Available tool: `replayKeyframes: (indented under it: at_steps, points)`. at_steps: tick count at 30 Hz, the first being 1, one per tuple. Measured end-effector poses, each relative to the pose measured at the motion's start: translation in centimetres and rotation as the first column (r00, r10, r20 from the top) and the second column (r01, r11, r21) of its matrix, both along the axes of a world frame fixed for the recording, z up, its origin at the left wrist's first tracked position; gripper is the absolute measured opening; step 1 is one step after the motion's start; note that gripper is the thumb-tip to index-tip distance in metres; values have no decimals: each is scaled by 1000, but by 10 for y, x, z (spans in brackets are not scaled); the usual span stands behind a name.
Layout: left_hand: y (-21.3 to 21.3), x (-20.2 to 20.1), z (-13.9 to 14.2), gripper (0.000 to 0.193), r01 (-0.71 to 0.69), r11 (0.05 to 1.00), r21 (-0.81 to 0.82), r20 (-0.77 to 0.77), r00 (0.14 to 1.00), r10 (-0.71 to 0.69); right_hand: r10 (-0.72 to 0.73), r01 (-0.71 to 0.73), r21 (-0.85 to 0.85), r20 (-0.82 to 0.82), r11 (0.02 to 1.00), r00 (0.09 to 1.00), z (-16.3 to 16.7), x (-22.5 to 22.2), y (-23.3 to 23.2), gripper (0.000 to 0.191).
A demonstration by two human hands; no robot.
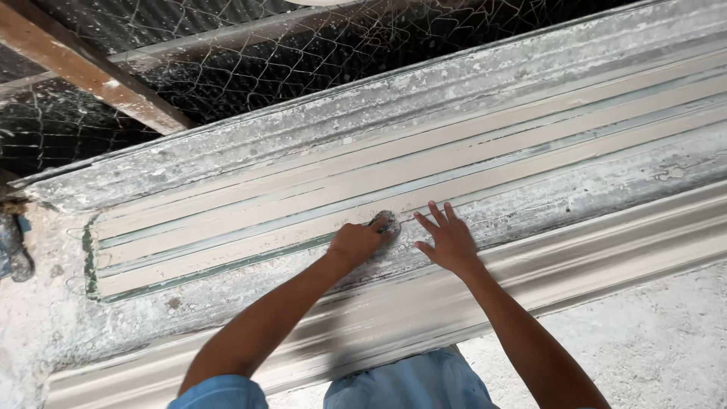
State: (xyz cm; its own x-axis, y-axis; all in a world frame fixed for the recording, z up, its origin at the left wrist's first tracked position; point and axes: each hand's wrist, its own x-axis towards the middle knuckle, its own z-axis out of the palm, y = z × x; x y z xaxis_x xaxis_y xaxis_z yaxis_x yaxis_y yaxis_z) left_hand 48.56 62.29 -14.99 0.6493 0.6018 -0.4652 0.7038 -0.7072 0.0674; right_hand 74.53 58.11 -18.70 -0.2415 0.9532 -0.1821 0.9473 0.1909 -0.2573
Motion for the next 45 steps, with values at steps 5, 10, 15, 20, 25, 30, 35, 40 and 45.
replayKeyframes:
  at_steps: [5, 10, 15, 20, 25, 30, 35, 40, 45]
  points:
    - [-7, -66, 18, 69, 16, 1000, -9, -44, 999, -16, -4, 5, 13, -24, 1000, 1000, -1, -1, -1, 73]
    - [4, -26, 1, 59, 50, 999, -6, -12, 999, -50, -19, 21, 52, -52, 998, 998, -5, -4, -3, 75]
    - [13, -3, 3, 61, 66, 997, 46, 93, 993, -70, 6, -5, 60, -19, 998, 1000, 1, 1, 0, 72]
    - [6, -50, 22, 70, 109, 993, -35, -25, 994, -110, -37, 37, -5, -19, 999, 999, 3, -3, -3, 70]
    - [17, 33, 2, 55, 71, 996, 52, 160, 984, -78, -16, 18, 35, -61, 999, 998, -2, 1, -3, 68]
    - [12, 16, 9, 48, 67, 997, -27, 87, 994, -64, 4, -7, 65, 44, 998, 999, 4, 42, 8, 71]
    - [-8, -38, 25, 76, 120, 992, -33, -65, 990, -122, -97, 91, 63, 101, 994, 990, 4, 74, 16, 79]
    - [3, 60, 1, 48, 53, 998, 22, 175, 983, -56, -126, 120, 99, 49, 988, 991, 4, 71, 13, 81]
    - [7, 48, 6, 46, 57, 998, -28, 146, 988, -52, -104, 100, 39, 116, 994, 988, 9, 74, 16, 77]
